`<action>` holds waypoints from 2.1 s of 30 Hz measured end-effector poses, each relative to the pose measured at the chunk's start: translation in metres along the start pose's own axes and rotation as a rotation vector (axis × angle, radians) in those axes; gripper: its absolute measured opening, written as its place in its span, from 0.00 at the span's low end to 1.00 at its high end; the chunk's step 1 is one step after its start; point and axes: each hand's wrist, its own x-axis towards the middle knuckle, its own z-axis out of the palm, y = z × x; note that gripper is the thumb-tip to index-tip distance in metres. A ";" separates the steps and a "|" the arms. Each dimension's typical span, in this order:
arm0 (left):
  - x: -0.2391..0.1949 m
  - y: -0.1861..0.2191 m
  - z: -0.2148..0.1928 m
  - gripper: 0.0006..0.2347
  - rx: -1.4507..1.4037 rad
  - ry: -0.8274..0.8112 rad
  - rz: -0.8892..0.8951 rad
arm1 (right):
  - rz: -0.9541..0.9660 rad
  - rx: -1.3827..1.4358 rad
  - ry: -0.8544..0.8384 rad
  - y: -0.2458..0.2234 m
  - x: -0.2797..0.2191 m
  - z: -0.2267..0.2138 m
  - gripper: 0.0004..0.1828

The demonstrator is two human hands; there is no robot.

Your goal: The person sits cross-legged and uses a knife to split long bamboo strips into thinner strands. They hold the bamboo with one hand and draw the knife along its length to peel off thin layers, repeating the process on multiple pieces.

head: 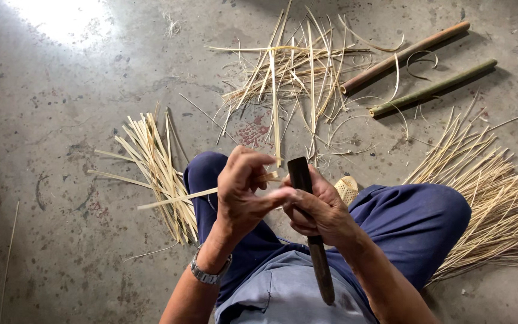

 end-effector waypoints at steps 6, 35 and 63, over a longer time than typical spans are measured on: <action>-0.004 -0.006 -0.004 0.02 0.101 0.090 0.097 | 0.052 0.020 0.109 0.000 0.006 0.002 0.10; 0.037 0.010 0.055 0.27 0.339 -0.039 0.256 | -0.042 0.019 0.595 0.016 0.046 -0.014 0.19; -0.076 -0.083 -0.030 0.13 -0.724 -0.381 -1.085 | 0.190 0.359 0.873 0.059 -0.100 -0.192 0.28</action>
